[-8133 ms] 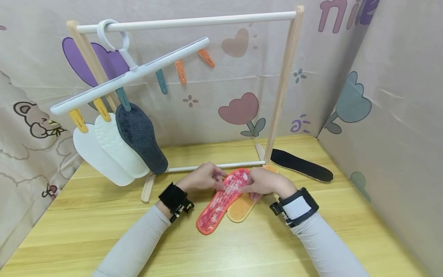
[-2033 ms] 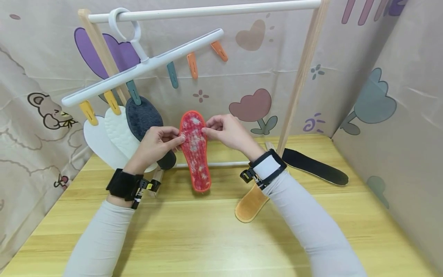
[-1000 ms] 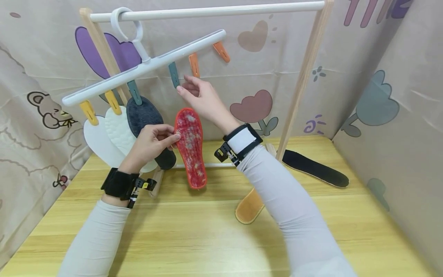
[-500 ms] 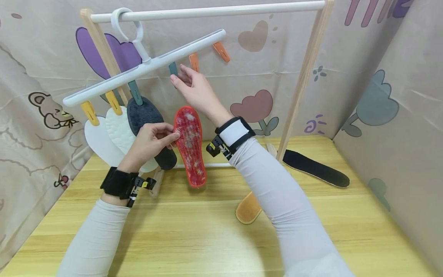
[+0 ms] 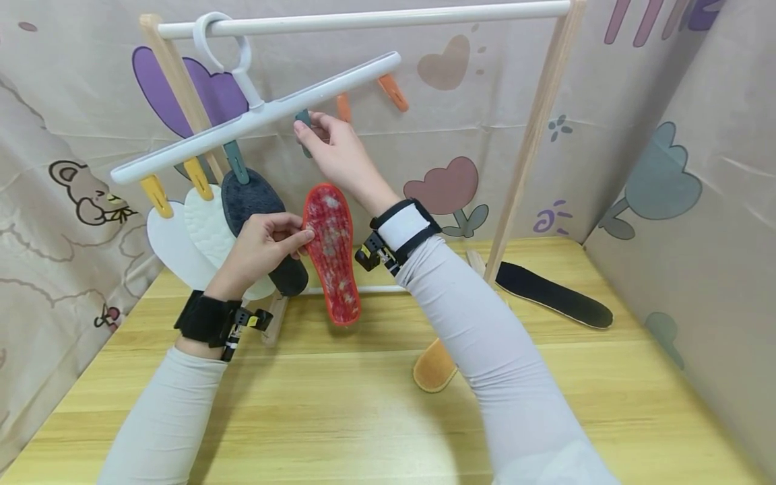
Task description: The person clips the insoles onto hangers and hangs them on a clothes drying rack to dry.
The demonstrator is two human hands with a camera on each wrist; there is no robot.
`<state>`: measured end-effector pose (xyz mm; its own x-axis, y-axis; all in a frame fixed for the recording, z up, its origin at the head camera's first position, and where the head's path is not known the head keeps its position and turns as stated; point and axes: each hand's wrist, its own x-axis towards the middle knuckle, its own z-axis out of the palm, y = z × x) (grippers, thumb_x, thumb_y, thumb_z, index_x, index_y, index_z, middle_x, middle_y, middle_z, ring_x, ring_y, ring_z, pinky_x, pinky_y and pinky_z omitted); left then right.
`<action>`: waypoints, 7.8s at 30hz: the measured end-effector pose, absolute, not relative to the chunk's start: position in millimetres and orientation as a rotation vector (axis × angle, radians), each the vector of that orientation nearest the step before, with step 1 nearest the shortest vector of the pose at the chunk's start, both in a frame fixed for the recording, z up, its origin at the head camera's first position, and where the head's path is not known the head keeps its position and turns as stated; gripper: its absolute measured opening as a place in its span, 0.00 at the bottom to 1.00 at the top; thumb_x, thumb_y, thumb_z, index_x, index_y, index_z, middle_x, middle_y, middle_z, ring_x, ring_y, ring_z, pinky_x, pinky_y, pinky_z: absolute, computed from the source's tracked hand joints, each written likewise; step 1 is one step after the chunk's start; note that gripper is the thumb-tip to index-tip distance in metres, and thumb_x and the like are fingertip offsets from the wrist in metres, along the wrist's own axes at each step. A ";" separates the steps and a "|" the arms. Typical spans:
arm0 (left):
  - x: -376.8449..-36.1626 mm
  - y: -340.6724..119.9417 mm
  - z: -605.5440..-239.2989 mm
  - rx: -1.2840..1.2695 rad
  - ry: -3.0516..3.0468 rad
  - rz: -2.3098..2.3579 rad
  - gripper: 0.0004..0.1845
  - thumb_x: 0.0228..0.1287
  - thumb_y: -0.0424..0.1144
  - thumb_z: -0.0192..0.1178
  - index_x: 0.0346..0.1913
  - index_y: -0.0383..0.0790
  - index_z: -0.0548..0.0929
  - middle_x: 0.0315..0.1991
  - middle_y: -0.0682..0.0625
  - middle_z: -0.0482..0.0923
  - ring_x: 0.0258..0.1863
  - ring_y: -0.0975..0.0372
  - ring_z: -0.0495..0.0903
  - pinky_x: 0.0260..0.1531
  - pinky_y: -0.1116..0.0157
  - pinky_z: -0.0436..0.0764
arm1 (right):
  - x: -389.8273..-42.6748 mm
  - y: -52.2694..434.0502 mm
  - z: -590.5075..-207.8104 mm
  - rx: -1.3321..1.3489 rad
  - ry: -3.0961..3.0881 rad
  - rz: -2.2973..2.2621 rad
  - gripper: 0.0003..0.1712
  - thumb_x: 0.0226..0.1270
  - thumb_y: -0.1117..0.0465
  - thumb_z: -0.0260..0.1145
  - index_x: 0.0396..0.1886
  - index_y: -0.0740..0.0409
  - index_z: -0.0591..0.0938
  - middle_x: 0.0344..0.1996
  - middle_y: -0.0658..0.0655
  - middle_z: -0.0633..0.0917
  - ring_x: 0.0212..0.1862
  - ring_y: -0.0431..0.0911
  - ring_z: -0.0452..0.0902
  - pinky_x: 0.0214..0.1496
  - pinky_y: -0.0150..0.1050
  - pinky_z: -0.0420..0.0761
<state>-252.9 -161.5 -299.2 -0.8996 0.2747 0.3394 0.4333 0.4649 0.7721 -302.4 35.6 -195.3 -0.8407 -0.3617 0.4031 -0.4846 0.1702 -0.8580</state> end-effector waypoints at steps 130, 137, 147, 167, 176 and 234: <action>-257.9 -174.3 -264.1 -0.577 -2.474 -1.327 0.12 0.77 0.42 0.68 0.49 0.36 0.90 0.39 0.39 0.92 0.32 0.61 0.90 0.35 0.71 0.86 | -304.6 37.9 -194.7 0.863 -2.276 1.713 0.19 0.85 0.57 0.62 0.64 0.66 0.80 0.58 0.63 0.88 0.57 0.47 0.85 0.59 0.34 0.82; -257.4 -174.4 -262.9 -0.584 -2.459 -1.332 0.11 0.76 0.41 0.68 0.49 0.35 0.91 0.38 0.39 0.91 0.29 0.67 0.88 0.34 0.71 0.86 | -305.2 38.0 -195.2 0.863 -2.277 1.718 0.19 0.84 0.57 0.62 0.64 0.66 0.80 0.58 0.63 0.87 0.57 0.47 0.84 0.59 0.34 0.82; -257.6 -174.5 -262.1 -0.586 -2.456 -1.329 0.11 0.76 0.41 0.68 0.49 0.35 0.91 0.37 0.40 0.92 0.28 0.68 0.87 0.34 0.71 0.86 | -305.3 38.5 -195.8 0.866 -2.283 1.709 0.20 0.84 0.57 0.62 0.65 0.66 0.79 0.59 0.63 0.87 0.57 0.48 0.84 0.61 0.35 0.83; -258.0 -173.9 -264.4 -0.561 -2.464 -1.358 0.12 0.77 0.41 0.68 0.51 0.34 0.90 0.41 0.38 0.92 0.32 0.61 0.91 0.35 0.71 0.87 | -303.9 35.7 -201.2 0.839 -2.278 1.734 0.23 0.86 0.56 0.61 0.69 0.66 0.78 0.61 0.63 0.87 0.59 0.49 0.85 0.61 0.36 0.84; -259.8 -175.5 -268.0 -0.549 -2.440 -1.370 0.14 0.76 0.43 0.69 0.52 0.35 0.90 0.44 0.38 0.92 0.33 0.65 0.91 0.37 0.70 0.89 | -303.5 42.2 -201.9 0.811 -2.401 1.627 0.26 0.85 0.56 0.62 0.74 0.64 0.76 0.65 0.62 0.86 0.63 0.49 0.84 0.67 0.39 0.84; -249.4 -105.8 -312.1 -0.669 -2.587 -1.516 0.09 0.73 0.38 0.71 0.49 0.36 0.91 0.39 0.39 0.92 0.35 0.56 0.90 0.35 0.68 0.87 | -228.5 208.9 -276.1 0.661 -2.935 0.974 0.17 0.84 0.52 0.63 0.52 0.59 0.91 0.39 0.55 0.94 0.46 0.49 0.91 0.44 0.37 0.81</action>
<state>-249.4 -105.8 -312.1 -0.9029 0.3320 0.2731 0.4005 0.4191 0.8148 -228.5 208.9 -276.1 -0.9123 -0.3945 0.1099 -0.3820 0.7227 -0.5760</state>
